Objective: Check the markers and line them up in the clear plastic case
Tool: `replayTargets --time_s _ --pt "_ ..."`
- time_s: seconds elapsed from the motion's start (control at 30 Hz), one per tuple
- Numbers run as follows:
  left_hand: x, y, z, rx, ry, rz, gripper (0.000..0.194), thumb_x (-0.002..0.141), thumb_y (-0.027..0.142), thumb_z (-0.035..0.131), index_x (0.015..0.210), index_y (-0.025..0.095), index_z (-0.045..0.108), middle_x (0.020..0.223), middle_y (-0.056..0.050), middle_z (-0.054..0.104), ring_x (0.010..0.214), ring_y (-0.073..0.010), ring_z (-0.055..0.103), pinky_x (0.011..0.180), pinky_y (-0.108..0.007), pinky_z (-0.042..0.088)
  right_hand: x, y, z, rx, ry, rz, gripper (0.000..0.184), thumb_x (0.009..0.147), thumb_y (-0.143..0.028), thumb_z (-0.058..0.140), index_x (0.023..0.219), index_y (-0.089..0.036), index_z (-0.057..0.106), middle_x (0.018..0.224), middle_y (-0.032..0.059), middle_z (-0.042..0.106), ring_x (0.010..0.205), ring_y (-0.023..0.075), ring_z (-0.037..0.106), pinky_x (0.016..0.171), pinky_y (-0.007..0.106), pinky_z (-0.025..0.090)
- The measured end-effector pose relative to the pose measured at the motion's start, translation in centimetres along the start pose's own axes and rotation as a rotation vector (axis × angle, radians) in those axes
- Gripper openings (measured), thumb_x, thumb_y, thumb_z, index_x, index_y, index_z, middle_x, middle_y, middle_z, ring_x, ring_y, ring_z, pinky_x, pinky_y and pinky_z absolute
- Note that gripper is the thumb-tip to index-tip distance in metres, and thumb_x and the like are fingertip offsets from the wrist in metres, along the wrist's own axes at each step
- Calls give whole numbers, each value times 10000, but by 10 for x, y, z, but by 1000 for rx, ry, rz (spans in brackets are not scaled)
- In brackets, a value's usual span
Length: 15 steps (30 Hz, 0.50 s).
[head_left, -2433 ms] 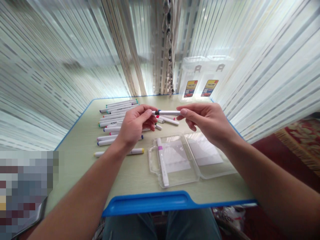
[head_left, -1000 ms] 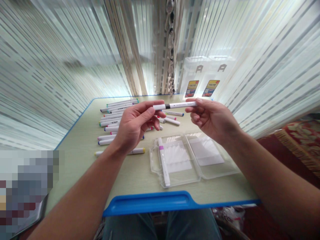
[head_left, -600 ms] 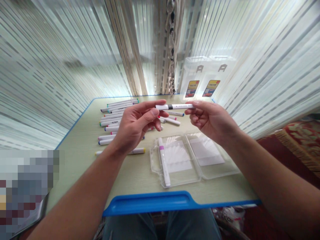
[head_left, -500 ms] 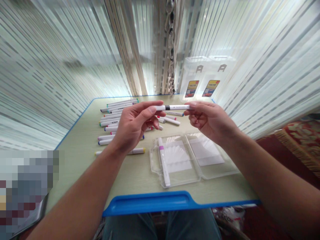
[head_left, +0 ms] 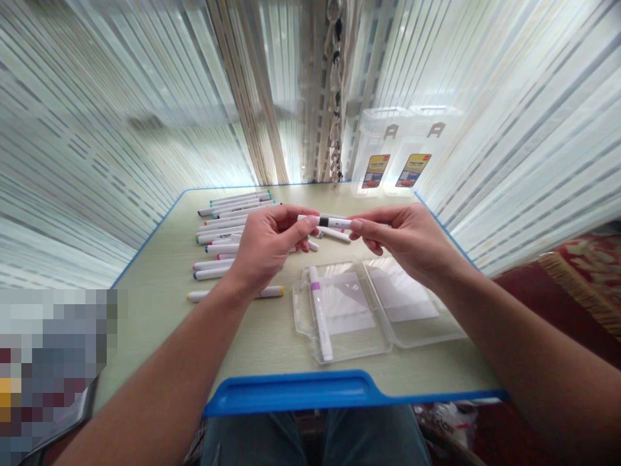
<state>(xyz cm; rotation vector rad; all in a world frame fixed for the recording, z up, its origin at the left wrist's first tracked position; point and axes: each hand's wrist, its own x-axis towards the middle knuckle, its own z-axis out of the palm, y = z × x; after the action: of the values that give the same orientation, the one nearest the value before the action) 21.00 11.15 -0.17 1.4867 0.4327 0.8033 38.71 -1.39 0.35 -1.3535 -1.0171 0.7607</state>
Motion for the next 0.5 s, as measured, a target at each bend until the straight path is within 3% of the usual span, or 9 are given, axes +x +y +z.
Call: replayTargets --time_s 0.17,0.37,0.5 --pt "-3 1 6 90 -38 22 249 747 314 847 867 112 764 629 -9 671 525 -89 575 526 -206 489 -6 -2 4 -216 -20 -66 276 734 -437 849 836 -182 835 667 55 729 518 118 539 466 257 400" --pt "-5 -7 12 125 -111 38 271 754 355 843 857 122 752 693 -34 698 551 -109 610 521 -224 505 -10 3 7 -510 -35 -251 262 790 -467 804 842 -212 838 709 54 759 600 169 624 536 284 443" --pt "-7 -6 14 152 -135 47 232 815 347 787 853 119 767 717 -48 718 552 -107 615 527 -223 507 -11 4 6 -609 -6 -299 251 812 -453 793 849 -209 838 714 54 767 599 161 630 545 275 438"
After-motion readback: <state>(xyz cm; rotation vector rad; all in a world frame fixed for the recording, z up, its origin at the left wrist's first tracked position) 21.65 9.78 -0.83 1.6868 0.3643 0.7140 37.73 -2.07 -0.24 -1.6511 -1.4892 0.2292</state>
